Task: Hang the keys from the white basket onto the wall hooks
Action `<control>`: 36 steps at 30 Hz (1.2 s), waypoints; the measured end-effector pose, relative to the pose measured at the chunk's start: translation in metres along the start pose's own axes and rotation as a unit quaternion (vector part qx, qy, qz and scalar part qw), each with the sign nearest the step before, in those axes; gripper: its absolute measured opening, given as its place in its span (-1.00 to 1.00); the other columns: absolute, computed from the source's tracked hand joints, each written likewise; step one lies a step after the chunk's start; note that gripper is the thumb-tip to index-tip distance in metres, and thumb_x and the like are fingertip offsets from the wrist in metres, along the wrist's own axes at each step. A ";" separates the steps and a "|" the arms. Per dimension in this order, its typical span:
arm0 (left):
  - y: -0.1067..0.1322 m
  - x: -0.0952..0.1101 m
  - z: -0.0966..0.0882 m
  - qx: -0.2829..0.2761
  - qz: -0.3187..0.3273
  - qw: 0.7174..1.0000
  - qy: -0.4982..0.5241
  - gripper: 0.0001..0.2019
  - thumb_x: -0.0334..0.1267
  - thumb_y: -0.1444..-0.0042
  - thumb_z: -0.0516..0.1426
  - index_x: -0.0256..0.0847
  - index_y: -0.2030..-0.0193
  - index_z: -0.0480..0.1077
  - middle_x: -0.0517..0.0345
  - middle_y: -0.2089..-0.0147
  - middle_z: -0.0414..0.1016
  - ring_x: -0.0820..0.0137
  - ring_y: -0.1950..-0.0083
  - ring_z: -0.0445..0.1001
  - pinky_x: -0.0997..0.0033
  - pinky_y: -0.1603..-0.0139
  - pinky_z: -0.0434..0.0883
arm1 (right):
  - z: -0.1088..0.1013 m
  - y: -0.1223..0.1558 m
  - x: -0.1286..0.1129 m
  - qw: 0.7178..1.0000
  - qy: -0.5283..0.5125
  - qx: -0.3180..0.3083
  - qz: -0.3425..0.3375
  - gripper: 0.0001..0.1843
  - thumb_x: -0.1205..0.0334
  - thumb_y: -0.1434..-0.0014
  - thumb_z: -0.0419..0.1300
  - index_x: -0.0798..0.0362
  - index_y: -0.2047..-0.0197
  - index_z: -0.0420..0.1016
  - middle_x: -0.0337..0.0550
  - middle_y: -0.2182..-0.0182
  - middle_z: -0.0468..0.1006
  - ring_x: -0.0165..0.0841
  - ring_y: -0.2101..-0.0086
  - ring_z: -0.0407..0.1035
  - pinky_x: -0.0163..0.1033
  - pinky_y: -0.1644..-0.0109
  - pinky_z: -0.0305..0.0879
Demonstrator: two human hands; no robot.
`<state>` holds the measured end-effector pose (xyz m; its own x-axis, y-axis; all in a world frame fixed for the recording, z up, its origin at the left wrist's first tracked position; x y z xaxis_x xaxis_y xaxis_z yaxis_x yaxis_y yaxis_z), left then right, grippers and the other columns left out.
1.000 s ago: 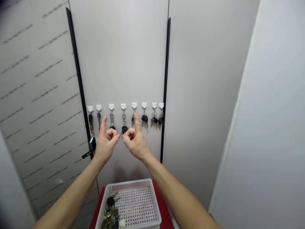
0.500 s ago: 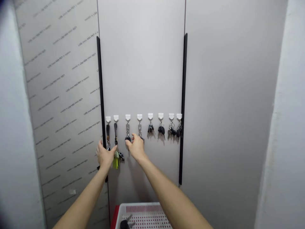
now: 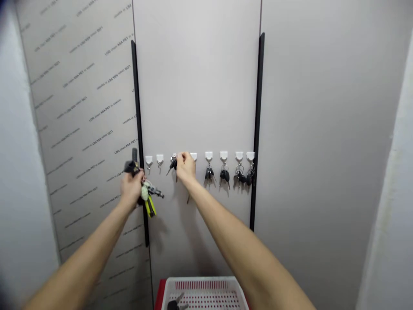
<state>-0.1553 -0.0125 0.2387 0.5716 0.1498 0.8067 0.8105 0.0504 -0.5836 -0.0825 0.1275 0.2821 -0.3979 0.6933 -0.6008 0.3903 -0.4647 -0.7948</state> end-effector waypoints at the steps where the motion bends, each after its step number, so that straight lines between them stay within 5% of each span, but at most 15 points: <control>1: -0.011 0.013 -0.005 0.011 0.008 1.000 0.021 -0.78 -0.23 0.17 -0.10 -0.22 0.37 0.24 0.20 0.54 0.33 0.49 0.56 0.30 0.55 0.55 0.21 | 0.000 -0.008 -0.005 1.000 -0.023 -0.014 0.000 -0.78 0.15 0.07 -0.15 0.09 0.52 0.20 -0.32 0.62 0.26 -0.52 0.56 0.15 -0.41 0.46 0.08; 4: -0.032 0.047 -0.014 -0.032 0.024 0.999 0.018 -0.82 -0.27 0.25 -0.04 -0.27 0.46 0.27 0.24 0.62 0.28 0.52 0.62 0.25 0.55 0.58 0.19 | -0.007 -0.017 -0.015 0.997 -0.038 -0.064 0.025 -0.78 0.14 0.12 -0.09 0.10 0.46 0.23 -0.34 0.67 0.24 -0.53 0.61 0.13 -0.41 0.52 0.08; 7: -0.020 0.060 -0.015 -0.115 0.011 0.992 0.055 -0.85 -0.30 0.29 -0.01 -0.30 0.50 0.27 0.27 0.67 0.25 0.54 0.64 0.23 0.55 0.59 0.19 | -0.028 0.001 -0.006 0.995 0.042 -0.045 0.079 -0.72 0.19 0.18 -0.04 0.11 0.34 0.25 -0.33 0.67 0.28 -0.50 0.62 0.16 -0.39 0.52 0.09; 10: 0.028 0.046 -0.006 -0.160 -0.047 0.975 0.145 -0.81 -0.27 0.27 -0.01 -0.29 0.44 0.24 0.29 0.66 0.24 0.54 0.65 0.22 0.55 0.60 0.19 | -0.046 0.032 0.021 0.975 0.156 0.002 0.157 -0.58 0.19 0.23 0.00 0.14 0.22 0.24 -0.21 0.58 0.37 -0.44 0.55 0.23 -0.36 0.47 0.12; 15: 0.144 -0.009 0.029 -0.257 -0.142 0.939 0.181 -0.74 -0.23 0.19 -0.06 -0.30 0.33 0.23 0.26 0.63 0.22 0.52 0.61 0.23 0.52 0.55 0.20 | -0.043 0.055 0.049 0.930 0.298 -0.048 0.212 -0.68 0.08 0.25 0.01 0.06 0.42 0.38 -0.10 0.46 0.42 -0.32 0.40 0.27 -0.33 0.45 0.09; 18: 0.199 -0.038 0.042 -0.331 -0.045 0.940 0.069 -0.74 -0.30 0.15 -0.09 -0.25 0.29 0.28 0.13 0.45 0.34 0.44 0.40 0.29 0.47 0.36 0.20 | -0.045 0.047 0.040 0.927 0.317 -0.067 0.189 -0.73 0.09 0.20 -0.03 0.03 0.52 0.39 -0.16 0.53 0.42 -0.37 0.46 0.26 -0.37 0.51 0.04; 21: 0.232 -0.057 0.048 -0.430 0.068 0.896 -0.085 -0.70 -0.44 0.19 -0.12 -0.16 0.32 0.32 0.13 0.31 0.34 0.40 0.25 0.23 0.41 0.22 0.13 | -0.057 0.028 0.017 0.935 0.323 -0.059 0.133 -0.72 0.14 0.16 -0.08 0.07 0.58 0.39 -0.19 0.62 0.39 -0.44 0.55 0.22 -0.41 0.56 -0.02; 24: 0.246 -0.065 0.052 -0.492 0.110 0.837 -0.211 -0.67 -0.46 0.15 -0.17 -0.14 0.31 0.32 0.11 0.28 0.31 0.35 0.21 0.19 0.34 0.21 0.10 | -0.070 0.004 -0.011 0.944 0.320 -0.048 0.064 -0.72 0.16 0.17 -0.08 0.11 0.62 0.37 -0.22 0.67 0.36 -0.49 0.59 0.17 -0.43 0.57 -0.04; 28: 0.251 -0.068 0.049 -0.512 0.114 0.805 -0.279 -0.67 -0.44 0.10 -0.20 -0.17 0.30 0.32 0.06 0.24 0.26 0.33 0.16 0.14 0.31 0.16 0.07 | -0.083 0.002 -0.026 0.962 0.257 -0.093 0.004 -0.72 0.17 0.16 -0.07 0.15 0.59 0.37 -0.27 0.70 0.31 -0.54 0.62 0.13 -0.45 0.57 -0.03; 31: 0.253 -0.077 0.036 -0.516 0.095 0.809 -0.267 -0.64 -0.50 0.19 -0.15 -0.18 0.27 0.31 0.07 0.20 0.25 0.36 0.13 0.14 0.37 0.12 0.07 | -0.094 0.034 -0.007 0.962 0.210 -0.175 0.005 -0.76 0.25 0.18 -0.06 0.14 0.52 0.38 -0.29 0.68 0.32 -0.55 0.63 0.12 -0.46 0.55 0.01; 36: 0.244 -0.098 0.023 -0.503 -0.018 0.856 -0.120 -0.45 -0.56 0.40 -0.09 -0.29 0.13 0.22 0.04 0.11 0.23 0.39 0.06 0.14 0.51 0.04 0.06 | -0.110 0.067 0.043 0.967 0.174 -0.111 0.147 -0.67 0.30 0.15 -0.11 0.15 0.29 0.33 -0.28 0.66 0.32 -0.54 0.66 0.13 -0.43 0.56 0.07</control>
Point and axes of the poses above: each hand's wrist, its own y-axis away from the middle knuckle, its own z-axis out of the palm, x = y × z, the point moved 2 cm from there along -y, towards the middle knuckle
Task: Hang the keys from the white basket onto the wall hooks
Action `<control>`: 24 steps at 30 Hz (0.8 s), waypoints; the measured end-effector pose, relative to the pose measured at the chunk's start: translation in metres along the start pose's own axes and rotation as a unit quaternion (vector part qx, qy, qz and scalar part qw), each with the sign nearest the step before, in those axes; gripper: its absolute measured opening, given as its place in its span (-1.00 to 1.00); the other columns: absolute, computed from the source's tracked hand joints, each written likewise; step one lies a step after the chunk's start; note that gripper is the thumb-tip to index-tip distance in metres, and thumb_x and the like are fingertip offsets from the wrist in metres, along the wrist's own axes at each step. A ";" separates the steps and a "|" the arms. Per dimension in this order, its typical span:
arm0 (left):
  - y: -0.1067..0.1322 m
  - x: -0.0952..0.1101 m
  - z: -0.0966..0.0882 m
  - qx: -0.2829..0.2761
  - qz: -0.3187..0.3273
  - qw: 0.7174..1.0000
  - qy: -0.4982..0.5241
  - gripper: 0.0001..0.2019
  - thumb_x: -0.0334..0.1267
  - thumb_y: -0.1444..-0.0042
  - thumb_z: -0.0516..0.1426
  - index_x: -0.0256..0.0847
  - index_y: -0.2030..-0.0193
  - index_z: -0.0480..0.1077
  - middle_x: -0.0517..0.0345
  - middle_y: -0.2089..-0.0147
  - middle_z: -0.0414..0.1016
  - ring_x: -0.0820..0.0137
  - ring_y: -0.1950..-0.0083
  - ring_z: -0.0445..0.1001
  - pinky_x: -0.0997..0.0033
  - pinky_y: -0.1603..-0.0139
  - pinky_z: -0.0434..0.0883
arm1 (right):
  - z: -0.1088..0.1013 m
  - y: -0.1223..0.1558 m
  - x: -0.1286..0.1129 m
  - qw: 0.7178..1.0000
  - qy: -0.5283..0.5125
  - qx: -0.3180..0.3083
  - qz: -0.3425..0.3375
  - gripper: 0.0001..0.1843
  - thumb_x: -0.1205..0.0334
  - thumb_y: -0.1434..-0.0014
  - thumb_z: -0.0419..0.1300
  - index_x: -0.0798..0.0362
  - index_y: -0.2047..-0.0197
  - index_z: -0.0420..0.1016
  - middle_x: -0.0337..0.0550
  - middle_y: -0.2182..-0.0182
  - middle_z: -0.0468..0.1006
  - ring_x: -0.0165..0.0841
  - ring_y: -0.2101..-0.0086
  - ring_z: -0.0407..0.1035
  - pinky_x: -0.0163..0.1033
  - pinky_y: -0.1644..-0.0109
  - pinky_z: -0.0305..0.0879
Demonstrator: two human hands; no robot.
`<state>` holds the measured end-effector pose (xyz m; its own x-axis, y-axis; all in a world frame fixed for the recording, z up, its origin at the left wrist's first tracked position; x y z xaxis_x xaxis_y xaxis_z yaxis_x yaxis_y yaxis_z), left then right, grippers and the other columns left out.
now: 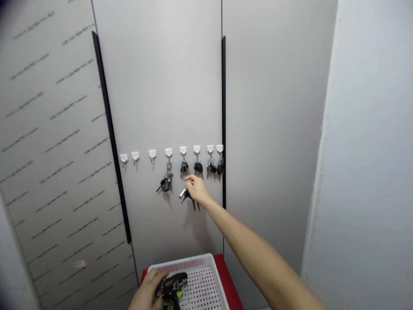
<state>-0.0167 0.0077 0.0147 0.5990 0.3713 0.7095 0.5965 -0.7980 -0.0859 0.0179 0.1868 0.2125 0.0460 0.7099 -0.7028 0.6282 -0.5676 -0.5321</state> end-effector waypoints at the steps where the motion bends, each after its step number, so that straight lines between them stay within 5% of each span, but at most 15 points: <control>1: -0.004 -0.001 -0.003 0.009 -0.018 0.998 0.060 -0.43 -0.55 0.39 -0.09 -0.31 0.09 0.17 0.03 0.11 0.23 0.41 0.07 0.16 0.53 0.05 0.07 | 0.004 -0.004 0.003 1.000 -0.005 -0.010 0.011 -0.64 0.26 0.15 -0.07 0.15 0.24 0.31 -0.27 0.64 0.34 -0.52 0.63 0.17 -0.42 0.54 0.10; 4: -0.021 0.011 -0.017 0.057 -0.045 0.979 0.191 -0.44 -0.48 0.33 -0.08 -0.37 0.03 0.08 -0.01 0.10 0.23 0.43 0.10 0.20 0.53 0.10 0.14 | 0.018 -0.020 -0.005 1.000 0.008 0.000 0.008 -0.58 0.12 0.20 0.02 0.14 0.24 0.32 -0.14 0.47 0.41 -0.44 0.44 0.27 -0.37 0.37 0.15; 10: -0.044 0.043 -0.038 0.097 -0.003 0.973 0.209 -0.58 -0.39 0.28 -0.03 -0.40 0.17 0.20 -0.05 0.18 0.29 0.40 0.20 0.27 0.43 0.15 0.20 | 0.047 -0.037 -0.033 0.998 0.049 0.026 0.041 -0.70 0.09 0.22 0.02 0.05 0.40 0.40 -0.16 0.47 0.43 -0.38 0.41 0.28 -0.35 0.39 0.14; 16: -0.051 0.052 -0.065 0.162 0.010 0.961 0.223 -0.67 -0.35 0.29 0.01 -0.39 0.28 0.26 -0.03 0.26 0.35 0.41 0.28 0.30 0.39 0.18 0.21 | 0.010 -0.064 -0.069 0.994 0.017 0.096 -0.042 -0.72 0.11 0.15 -0.06 0.11 0.60 0.35 -0.28 0.69 0.31 -0.50 0.59 0.19 -0.43 0.53 0.05; 18: -0.059 0.062 -0.080 0.181 0.018 0.956 0.232 -0.70 -0.35 0.29 0.01 -0.37 0.32 0.28 -0.01 0.30 0.36 0.43 0.30 0.31 0.40 0.19 0.21 | -0.003 -0.073 -0.076 0.997 0.029 0.061 -0.034 -0.72 0.11 0.17 -0.03 0.14 0.68 0.30 -0.29 0.76 0.23 -0.52 0.65 0.13 -0.42 0.59 0.00; 22: -0.080 0.094 -0.114 0.230 0.051 0.938 0.252 -0.77 -0.38 0.29 0.02 -0.31 0.39 0.30 0.06 0.35 0.37 0.45 0.31 0.32 0.43 0.22 0.23 | -0.008 -0.074 -0.072 0.991 0.048 -0.126 0.029 -0.79 0.21 0.31 0.12 0.15 0.77 0.20 -0.35 0.85 0.12 -0.57 0.75 0.02 -0.42 0.67 -0.09; 24: -0.090 0.111 -0.132 0.244 0.066 0.932 0.258 -0.77 -0.38 0.28 0.01 -0.30 0.38 0.30 0.08 0.35 0.37 0.45 0.32 0.32 0.43 0.27 0.25 | -0.007 -0.072 -0.069 0.986 0.018 -0.157 0.045 -0.79 0.22 0.30 0.12 0.14 0.76 0.18 -0.36 0.86 0.12 -0.59 0.77 -0.01 -0.42 0.69 -0.12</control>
Point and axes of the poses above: each hand's wrist, its own y-axis away from the middle knuckle, its own z-axis out of the palm, x = y × z, the point moved 2 cm from there along -y, towards the middle knuckle
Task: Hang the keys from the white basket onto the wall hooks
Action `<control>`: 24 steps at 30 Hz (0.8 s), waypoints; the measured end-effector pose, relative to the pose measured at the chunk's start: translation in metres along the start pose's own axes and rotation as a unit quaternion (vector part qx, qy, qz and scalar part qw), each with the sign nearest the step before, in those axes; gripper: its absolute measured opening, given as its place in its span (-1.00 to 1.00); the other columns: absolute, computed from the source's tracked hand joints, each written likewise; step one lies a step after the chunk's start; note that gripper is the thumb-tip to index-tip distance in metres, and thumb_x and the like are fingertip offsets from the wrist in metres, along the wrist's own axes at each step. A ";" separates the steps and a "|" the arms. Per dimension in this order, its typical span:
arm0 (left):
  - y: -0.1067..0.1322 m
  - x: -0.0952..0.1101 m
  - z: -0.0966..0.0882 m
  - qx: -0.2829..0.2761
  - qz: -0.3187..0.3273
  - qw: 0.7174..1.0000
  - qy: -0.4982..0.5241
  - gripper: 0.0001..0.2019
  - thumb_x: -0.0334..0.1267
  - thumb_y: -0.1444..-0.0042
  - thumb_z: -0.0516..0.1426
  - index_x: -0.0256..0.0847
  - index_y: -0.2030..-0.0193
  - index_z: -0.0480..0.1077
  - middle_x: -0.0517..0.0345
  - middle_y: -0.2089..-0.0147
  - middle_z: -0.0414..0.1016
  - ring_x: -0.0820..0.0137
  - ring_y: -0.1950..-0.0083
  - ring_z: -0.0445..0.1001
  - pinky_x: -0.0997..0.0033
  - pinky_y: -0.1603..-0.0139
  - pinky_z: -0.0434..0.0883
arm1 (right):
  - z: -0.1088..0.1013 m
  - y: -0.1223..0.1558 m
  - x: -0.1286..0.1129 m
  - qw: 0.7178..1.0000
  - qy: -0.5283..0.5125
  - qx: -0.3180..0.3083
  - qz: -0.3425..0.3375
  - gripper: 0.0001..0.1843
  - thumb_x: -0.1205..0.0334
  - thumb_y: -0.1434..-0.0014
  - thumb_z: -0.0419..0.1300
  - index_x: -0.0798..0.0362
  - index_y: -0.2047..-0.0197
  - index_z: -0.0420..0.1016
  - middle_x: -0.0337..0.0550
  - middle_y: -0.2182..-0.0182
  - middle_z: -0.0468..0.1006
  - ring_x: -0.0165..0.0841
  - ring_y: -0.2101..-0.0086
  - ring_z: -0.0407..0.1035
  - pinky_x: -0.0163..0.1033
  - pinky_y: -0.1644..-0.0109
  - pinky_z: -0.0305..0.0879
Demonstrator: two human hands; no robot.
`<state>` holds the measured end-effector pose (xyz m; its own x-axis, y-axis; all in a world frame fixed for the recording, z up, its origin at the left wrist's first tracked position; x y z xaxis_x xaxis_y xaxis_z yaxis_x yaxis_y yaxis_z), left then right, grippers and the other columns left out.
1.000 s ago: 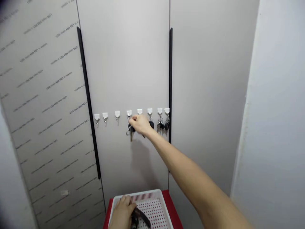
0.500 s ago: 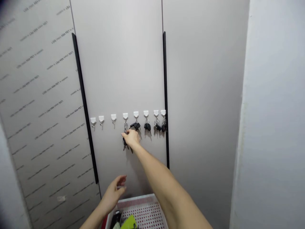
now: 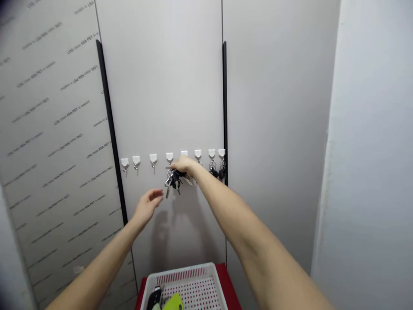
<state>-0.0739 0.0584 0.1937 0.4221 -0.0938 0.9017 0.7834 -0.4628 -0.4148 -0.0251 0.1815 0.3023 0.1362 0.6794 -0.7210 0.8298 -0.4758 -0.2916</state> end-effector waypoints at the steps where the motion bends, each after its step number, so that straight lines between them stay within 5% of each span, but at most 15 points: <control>1: -0.008 0.009 0.000 0.003 0.008 1.000 0.003 -0.77 -0.38 0.28 0.00 -0.30 0.37 0.30 0.08 0.35 0.38 0.46 0.34 0.33 0.43 0.29 0.25 | 0.001 0.000 0.000 1.000 -0.026 0.004 -0.002 -0.78 0.21 0.27 0.11 0.14 0.75 0.18 -0.37 0.86 0.11 -0.60 0.77 -0.03 -0.43 0.70 -0.13; 5: -0.032 0.032 0.004 0.022 0.039 0.999 0.006 -0.75 -0.41 0.26 -0.03 -0.28 0.35 0.30 0.13 0.38 0.39 0.49 0.38 0.33 0.46 0.34 0.26 | -0.003 -0.004 -0.012 0.988 -0.133 0.034 -0.070 -0.73 0.14 0.17 0.05 0.14 0.72 0.15 -0.40 0.85 0.06 -0.62 0.77 -0.09 -0.44 0.69 -0.16; 9: -0.043 0.028 0.009 -0.021 0.063 0.997 -0.035 -0.79 -0.42 0.26 -0.01 -0.30 0.39 0.31 0.13 0.41 0.39 0.48 0.39 0.33 0.47 0.36 0.26 | -0.006 0.016 -0.006 0.982 -0.087 -0.024 -0.164 -0.70 0.09 0.17 0.03 0.16 0.70 0.18 -0.41 0.81 0.03 -0.64 0.75 -0.12 -0.46 0.68 -0.18; 12: -0.043 0.017 0.015 -0.032 0.042 0.994 -0.095 -0.79 -0.37 0.23 -0.01 -0.32 0.37 0.30 0.06 0.40 0.38 0.44 0.38 0.33 0.45 0.36 0.25 | 0.017 0.057 0.039 0.987 -0.001 -0.104 -0.123 -0.72 0.11 0.14 -0.01 0.17 0.65 0.26 -0.39 0.80 0.05 -0.63 0.74 -0.10 -0.46 0.69 -0.19; 17: -0.043 0.017 0.052 -0.005 0.034 0.993 -0.113 -0.60 -0.19 0.25 0.05 -0.31 0.21 0.21 -0.04 0.25 0.35 0.39 0.28 0.32 0.43 0.31 0.23 | 0.098 0.130 0.134 0.976 0.100 -0.188 -0.050 -0.79 0.24 0.15 -0.01 0.16 0.64 0.35 -0.34 0.79 0.15 -0.58 0.72 -0.01 -0.44 0.66 -0.10; 20: -0.043 0.025 0.077 0.025 0.021 0.988 -0.152 -0.53 -0.13 0.29 0.08 -0.23 0.17 0.18 0.00 0.23 0.35 0.35 0.24 0.31 0.39 0.30 0.21 | 0.106 0.134 0.152 0.987 0.104 -0.118 -0.033 -0.79 0.25 0.14 -0.02 0.13 0.59 0.39 -0.27 0.73 0.29 -0.51 0.65 0.13 -0.41 0.59 0.01; 22: -0.043 0.029 0.087 0.044 0.012 0.981 -0.186 -0.58 -0.11 0.28 0.06 -0.20 0.21 0.21 0.02 0.26 0.37 0.33 0.25 0.32 0.38 0.32 0.21 | 0.079 0.115 0.142 0.997 0.063 0.012 -0.046 -0.77 0.23 0.11 -0.04 0.12 0.48 0.40 -0.21 0.62 0.37 -0.45 0.56 0.21 -0.38 0.49 0.10; 24: -0.045 0.032 0.092 0.051 0.012 0.977 -0.207 -0.70 -0.12 0.22 0.01 -0.20 0.31 0.26 0.01 0.31 0.39 0.31 0.28 0.33 0.38 0.35 0.21 | 0.036 0.089 0.123 0.975 0.036 0.209 -0.060 -0.71 0.19 0.09 -0.06 0.11 0.31 0.35 -0.14 0.46 0.40 -0.40 0.41 0.24 -0.31 0.32 0.13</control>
Point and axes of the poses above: each hand's wrist, its own y-axis away from the middle knuckle, its own z-axis out of the palm, x = y × z, the point moved 2 cm from there along -y, towards the middle knuckle
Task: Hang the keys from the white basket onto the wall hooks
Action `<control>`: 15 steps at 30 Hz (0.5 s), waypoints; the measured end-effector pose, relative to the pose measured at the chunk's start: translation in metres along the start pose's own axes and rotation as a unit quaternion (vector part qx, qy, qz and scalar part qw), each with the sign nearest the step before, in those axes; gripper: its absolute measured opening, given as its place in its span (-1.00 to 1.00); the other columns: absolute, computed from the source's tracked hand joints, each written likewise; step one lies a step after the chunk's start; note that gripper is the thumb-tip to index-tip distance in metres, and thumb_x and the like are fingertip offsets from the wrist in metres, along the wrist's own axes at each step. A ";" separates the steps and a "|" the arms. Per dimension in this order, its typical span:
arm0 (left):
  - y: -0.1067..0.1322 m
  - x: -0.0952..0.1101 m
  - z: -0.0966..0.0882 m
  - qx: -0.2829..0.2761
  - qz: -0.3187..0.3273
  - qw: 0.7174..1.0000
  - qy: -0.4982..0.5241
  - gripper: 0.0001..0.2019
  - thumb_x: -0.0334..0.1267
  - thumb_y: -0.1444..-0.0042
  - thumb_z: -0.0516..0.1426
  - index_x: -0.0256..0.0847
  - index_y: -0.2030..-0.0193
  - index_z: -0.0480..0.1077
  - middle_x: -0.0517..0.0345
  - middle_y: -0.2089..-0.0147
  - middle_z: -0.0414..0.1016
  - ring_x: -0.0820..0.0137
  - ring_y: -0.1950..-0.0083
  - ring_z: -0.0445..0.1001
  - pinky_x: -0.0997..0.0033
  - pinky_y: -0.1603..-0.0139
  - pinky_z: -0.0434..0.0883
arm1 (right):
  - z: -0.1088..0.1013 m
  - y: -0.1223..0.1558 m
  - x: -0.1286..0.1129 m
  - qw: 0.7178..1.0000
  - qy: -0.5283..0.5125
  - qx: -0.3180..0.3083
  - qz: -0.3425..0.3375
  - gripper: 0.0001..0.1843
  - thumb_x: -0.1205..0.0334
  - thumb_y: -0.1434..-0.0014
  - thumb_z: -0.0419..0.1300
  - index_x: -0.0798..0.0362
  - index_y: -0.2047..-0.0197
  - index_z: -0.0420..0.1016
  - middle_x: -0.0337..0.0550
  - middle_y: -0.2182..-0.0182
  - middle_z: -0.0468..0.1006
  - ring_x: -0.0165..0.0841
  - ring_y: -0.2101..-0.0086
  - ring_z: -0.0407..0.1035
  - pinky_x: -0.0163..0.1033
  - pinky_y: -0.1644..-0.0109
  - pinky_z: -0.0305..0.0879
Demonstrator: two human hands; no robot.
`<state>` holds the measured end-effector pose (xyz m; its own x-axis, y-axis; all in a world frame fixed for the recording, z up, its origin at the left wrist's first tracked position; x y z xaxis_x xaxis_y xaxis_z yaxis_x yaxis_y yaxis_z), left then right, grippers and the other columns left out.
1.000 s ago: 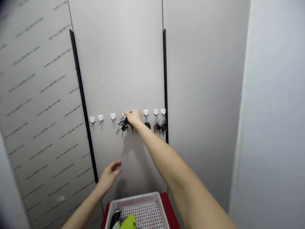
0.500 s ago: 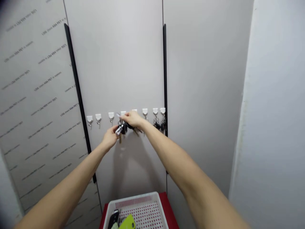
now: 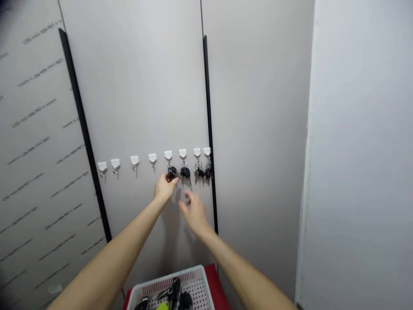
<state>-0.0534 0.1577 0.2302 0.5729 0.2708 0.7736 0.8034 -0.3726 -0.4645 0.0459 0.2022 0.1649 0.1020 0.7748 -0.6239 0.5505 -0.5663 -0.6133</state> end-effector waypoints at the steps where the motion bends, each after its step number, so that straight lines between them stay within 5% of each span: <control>1: -0.001 0.001 0.000 0.003 0.004 1.000 -0.005 -0.75 -0.14 0.19 -0.02 -0.21 0.37 0.28 0.01 0.34 0.39 0.31 0.30 0.33 0.39 0.37 0.21 | -0.013 -0.021 -0.006 0.997 0.003 0.074 -0.002 -0.66 0.17 0.08 -0.06 0.11 0.23 0.30 -0.10 0.39 0.39 -0.38 0.36 0.24 -0.28 0.27 0.11; 4: -0.008 -0.001 -0.004 0.005 0.018 1.000 0.021 -0.77 -0.17 0.13 -0.10 -0.23 0.51 0.29 0.04 0.46 0.40 0.37 0.40 0.35 0.45 0.42 0.22 | -0.032 -0.067 -0.020 0.993 0.024 0.117 0.007 -0.49 0.16 0.15 0.02 0.11 0.07 0.12 -0.06 0.30 0.36 -0.34 0.30 0.23 -0.25 0.23 0.10; 8: -0.021 0.003 -0.029 0.010 0.065 0.997 0.039 -0.70 -0.14 0.10 -0.17 -0.23 0.59 0.27 0.14 0.59 0.36 0.46 0.54 0.32 0.53 0.50 0.20 | -0.038 -0.090 -0.028 0.994 0.010 0.102 0.031 -0.65 0.23 0.11 -0.06 0.09 0.18 0.22 -0.13 0.42 0.40 -0.37 0.39 0.26 -0.29 0.29 0.13; 12: -0.035 0.034 -0.063 0.034 0.134 0.987 -0.081 -0.68 -0.11 0.12 -0.16 -0.22 0.61 0.29 0.17 0.64 0.32 0.46 0.55 0.28 0.53 0.53 0.15 | -0.057 -0.108 -0.052 0.992 -0.034 0.117 -0.033 -0.72 0.25 0.11 -0.08 0.04 0.29 0.30 -0.24 0.47 0.40 -0.45 0.43 0.25 -0.35 0.32 0.14; 15: -0.040 0.063 -0.075 0.006 0.195 0.976 -0.092 -0.70 -0.15 0.12 -0.17 -0.24 0.57 0.30 0.19 0.62 0.31 0.48 0.54 0.26 0.55 0.53 0.14 | -0.066 -0.117 -0.073 0.995 -0.048 0.056 -0.069 -0.75 0.26 0.14 -0.06 0.05 0.34 0.32 -0.27 0.55 0.38 -0.50 0.55 0.22 -0.38 0.43 0.15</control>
<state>-0.0618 0.1228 0.3301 0.8542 0.2667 0.4464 0.5196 -0.4685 -0.7145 0.0288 0.2306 0.3137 -0.0510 0.8205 -0.5693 0.4572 -0.4876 -0.7438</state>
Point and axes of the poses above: each hand's wrist, its own y-axis away from the middle knuckle, its own z-axis out of the palm, x = y × z, the point moved 2 cm from there along -y, towards the middle knuckle
